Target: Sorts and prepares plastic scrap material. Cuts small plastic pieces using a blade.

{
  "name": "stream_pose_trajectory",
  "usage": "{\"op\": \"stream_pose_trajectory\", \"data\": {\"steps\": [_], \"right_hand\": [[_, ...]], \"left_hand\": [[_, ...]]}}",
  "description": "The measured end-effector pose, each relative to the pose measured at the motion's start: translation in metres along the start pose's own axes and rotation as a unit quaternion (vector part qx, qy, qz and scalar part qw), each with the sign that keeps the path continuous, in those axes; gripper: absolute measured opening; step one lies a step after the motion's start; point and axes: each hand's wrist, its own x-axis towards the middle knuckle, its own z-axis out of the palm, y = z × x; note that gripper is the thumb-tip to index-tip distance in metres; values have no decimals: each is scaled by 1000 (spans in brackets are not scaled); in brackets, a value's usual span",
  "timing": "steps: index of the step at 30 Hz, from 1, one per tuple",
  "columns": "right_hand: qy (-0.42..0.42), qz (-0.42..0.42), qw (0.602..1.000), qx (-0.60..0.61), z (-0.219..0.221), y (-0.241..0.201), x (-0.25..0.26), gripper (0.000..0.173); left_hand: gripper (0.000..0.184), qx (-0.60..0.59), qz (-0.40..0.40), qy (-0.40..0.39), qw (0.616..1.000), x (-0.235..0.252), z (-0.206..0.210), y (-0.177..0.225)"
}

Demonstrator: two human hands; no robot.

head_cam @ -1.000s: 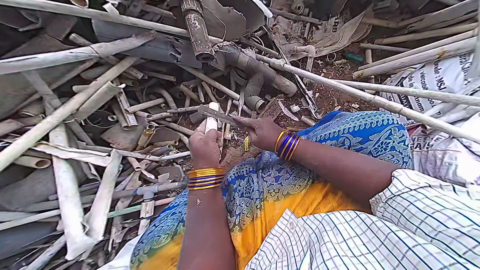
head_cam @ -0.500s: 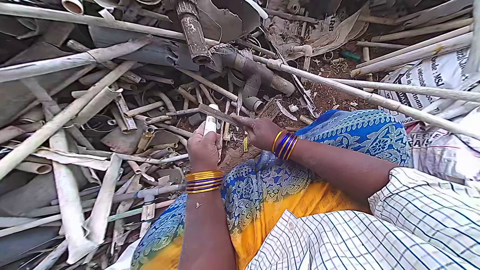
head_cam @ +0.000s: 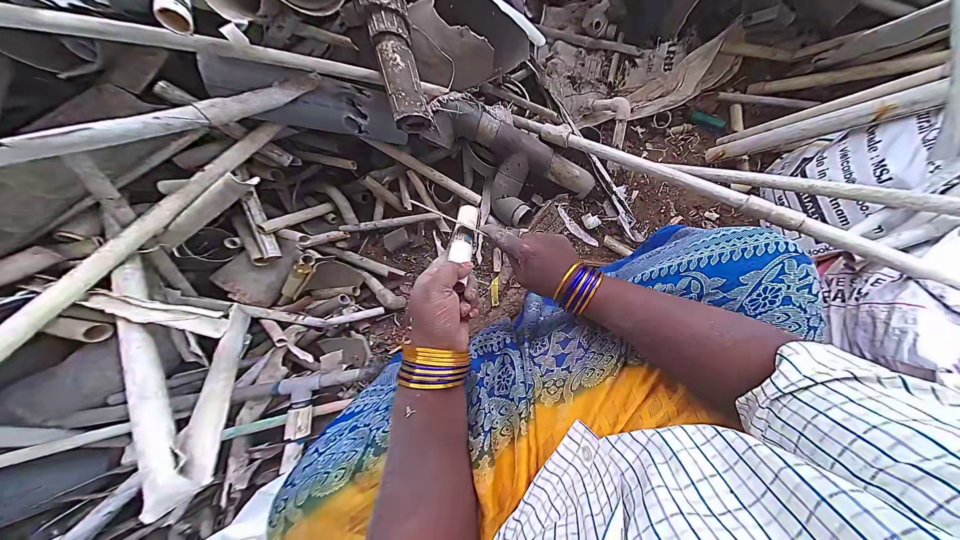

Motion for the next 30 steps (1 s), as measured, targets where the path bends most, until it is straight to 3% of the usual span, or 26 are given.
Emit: {"op": "stream_pose_trajectory", "data": {"steps": [2, 5, 9, 12, 16, 20, 23, 27, 30], "right_hand": [[-25, 21, 999, 17, -6, -2, 1, 50], [-4, -43, 999, 16, 0, -10, -4, 49], [-72, 42, 996, 35, -9, -6, 6, 50], [-16, -49, 998, 22, -1, -12, -1, 49], [-86, 44, 995, 23, -10, -9, 5, 50], [-11, -47, 999, 15, 0, -14, -4, 51], [-77, 42, 996, 28, -8, -7, 2, 49], [0, -55, 998, 18, -1, -9, -5, 47], [-51, 19, 998, 17, -4, -4, 0, 48]], "left_hand": [[20, -1, 8, -4, 1000, 0, -1, 0], [21, -1, 15, 11, 1000, 4, -4, 1], [23, -32, -4, 2, 999, 1, -5, -1], [30, -72, -1, -12, 997, 5, -9, 1], [35, -98, -24, -33, 994, 3, -9, -3], [44, -124, -30, -48, 991, 7, -14, 0], [43, -141, -51, -40, 988, 4, -11, -3], [46, -163, -39, -55, 984, 7, -16, 2], [44, -164, -51, -45, 984, 6, -13, -1]]}}
